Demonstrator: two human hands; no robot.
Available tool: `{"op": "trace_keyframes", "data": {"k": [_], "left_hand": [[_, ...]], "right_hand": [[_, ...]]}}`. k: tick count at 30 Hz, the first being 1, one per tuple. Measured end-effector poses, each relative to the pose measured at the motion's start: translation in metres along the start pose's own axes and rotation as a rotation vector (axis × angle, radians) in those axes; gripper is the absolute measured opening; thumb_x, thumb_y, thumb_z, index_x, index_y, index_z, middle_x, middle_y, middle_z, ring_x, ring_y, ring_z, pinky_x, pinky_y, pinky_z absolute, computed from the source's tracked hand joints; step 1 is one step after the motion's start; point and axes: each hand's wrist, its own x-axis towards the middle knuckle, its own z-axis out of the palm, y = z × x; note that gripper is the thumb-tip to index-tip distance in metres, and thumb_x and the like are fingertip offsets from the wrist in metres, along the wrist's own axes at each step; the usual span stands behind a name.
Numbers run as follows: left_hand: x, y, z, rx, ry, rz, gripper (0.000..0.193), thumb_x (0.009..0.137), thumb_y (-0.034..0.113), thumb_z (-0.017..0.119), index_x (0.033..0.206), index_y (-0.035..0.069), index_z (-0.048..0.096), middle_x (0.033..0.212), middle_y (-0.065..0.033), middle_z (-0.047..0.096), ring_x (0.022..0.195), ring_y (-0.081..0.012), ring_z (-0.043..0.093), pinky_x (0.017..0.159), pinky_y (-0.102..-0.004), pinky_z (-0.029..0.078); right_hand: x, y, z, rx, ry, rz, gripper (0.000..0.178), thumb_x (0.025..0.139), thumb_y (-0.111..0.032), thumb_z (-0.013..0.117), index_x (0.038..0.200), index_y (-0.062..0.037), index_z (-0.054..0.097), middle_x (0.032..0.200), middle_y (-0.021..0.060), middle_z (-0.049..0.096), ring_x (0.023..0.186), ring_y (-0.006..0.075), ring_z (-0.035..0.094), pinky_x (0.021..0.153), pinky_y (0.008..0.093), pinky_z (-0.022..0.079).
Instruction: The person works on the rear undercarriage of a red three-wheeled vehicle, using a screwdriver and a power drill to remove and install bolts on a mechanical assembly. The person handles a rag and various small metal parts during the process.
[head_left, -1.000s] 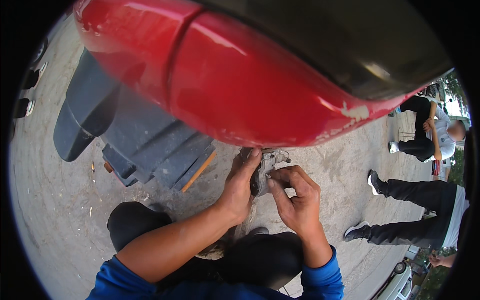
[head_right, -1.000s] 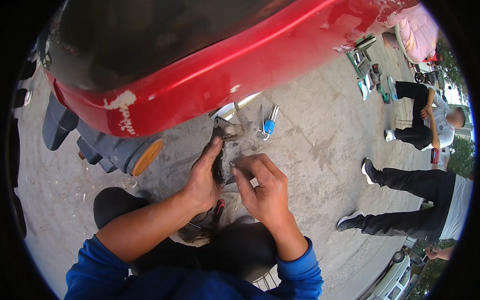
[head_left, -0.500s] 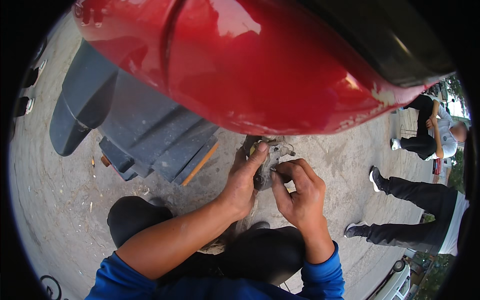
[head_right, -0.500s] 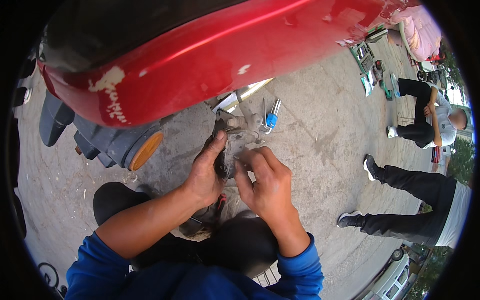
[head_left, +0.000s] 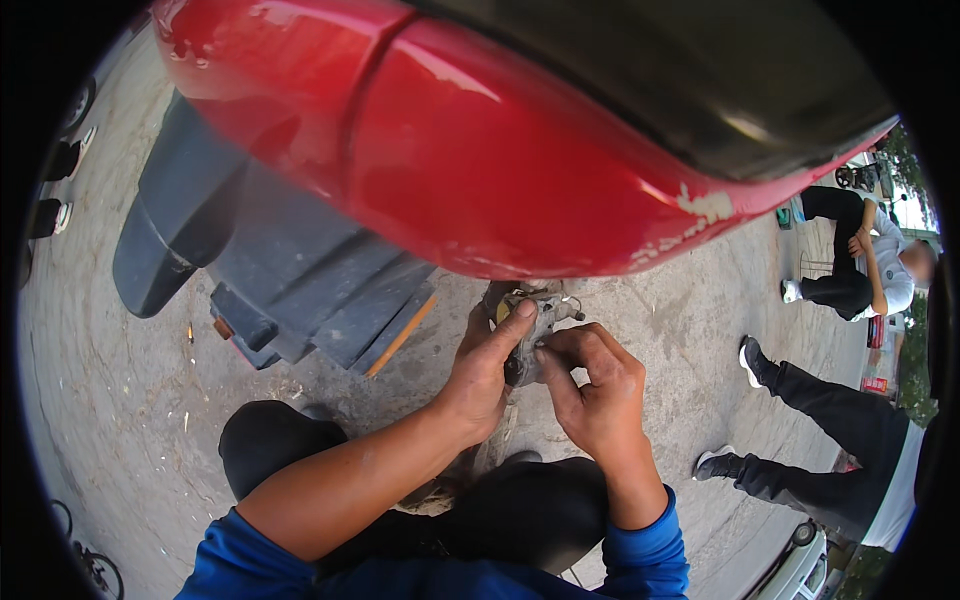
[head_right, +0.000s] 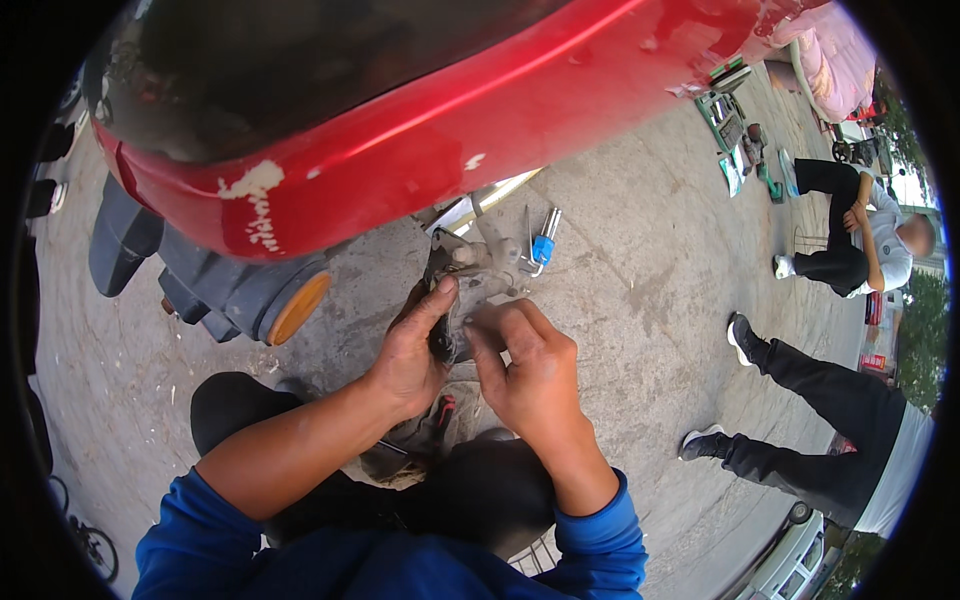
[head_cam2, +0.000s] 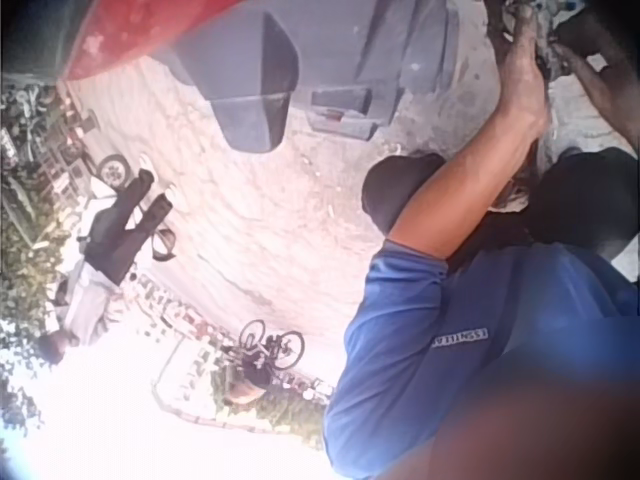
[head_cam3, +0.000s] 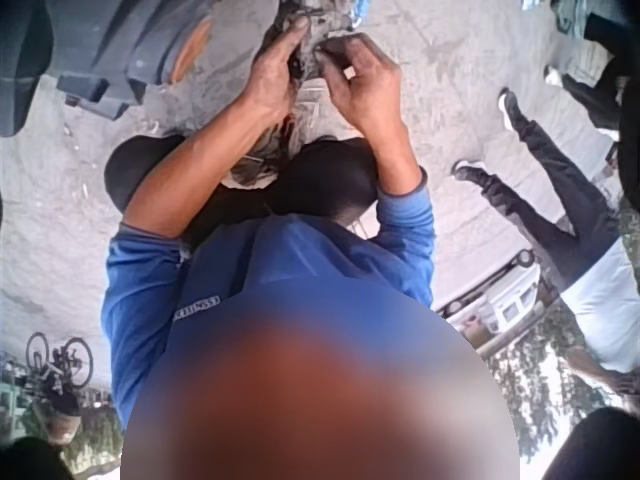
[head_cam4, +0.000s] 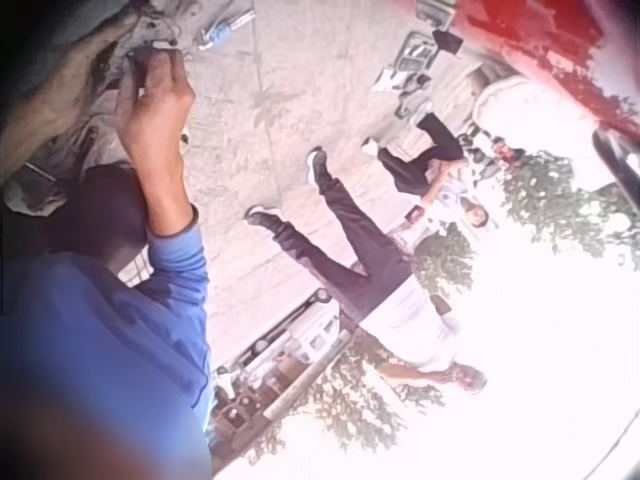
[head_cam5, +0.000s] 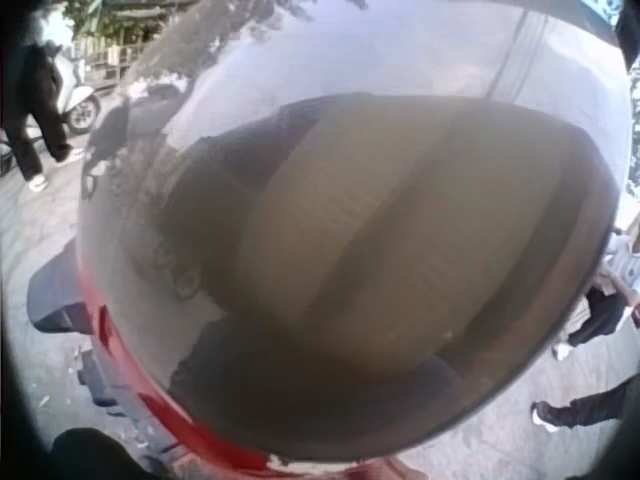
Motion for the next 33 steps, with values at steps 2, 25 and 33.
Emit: {"op": "trace_keyframes", "data": {"k": [2, 25, 33], "left_hand": [[0.001, 0.0, -0.001, -0.015, 0.0, 0.012, 0.053, 0.101, 0.039, 0.066, 0.143, 0.01, 0.05, 0.136, -0.0048, 0.059, 0.128, -0.0177, 0.054, 0.109, -0.0388, 0.042], [0.001, 0.002, 0.001, -0.011, 0.007, 0.025, 0.046, 0.103, 0.042, 0.061, 0.137, 0.011, 0.059, 0.128, -0.0035, 0.067, 0.117, -0.0171, 0.064, 0.102, -0.0364, 0.05], [0.0, 0.008, 0.0, -0.019, -0.05, 0.004, 0.048, 0.103, 0.047, 0.06, 0.138, 0.013, 0.058, 0.124, -0.0019, 0.068, 0.115, -0.0156, 0.065, 0.1, -0.0371, 0.05]], "right_hand": [[0.0, 0.0, 0.0, -0.009, -0.001, -0.019, 0.01, 0.085, 0.004, 0.076, 0.093, 0.0014, 0.07, 0.085, 0.0136, 0.068, 0.075, 0.0268, 0.072, 0.067, 0.0321, 0.057], [-0.001, -0.001, -0.007, 0.02, -0.01, -0.018, 0.016, 0.082, 0.01, 0.074, 0.095, 0.0023, 0.07, 0.087, 0.0109, 0.07, 0.076, 0.0192, 0.073, 0.069, 0.0293, 0.057], [-0.001, 0.008, -0.001, 0.269, -0.028, 0.121, 0.016, 0.083, 0.01, 0.073, 0.096, 0.0011, 0.072, 0.092, 0.0091, 0.069, 0.081, 0.0172, 0.073, 0.074, 0.0298, 0.058]]}}
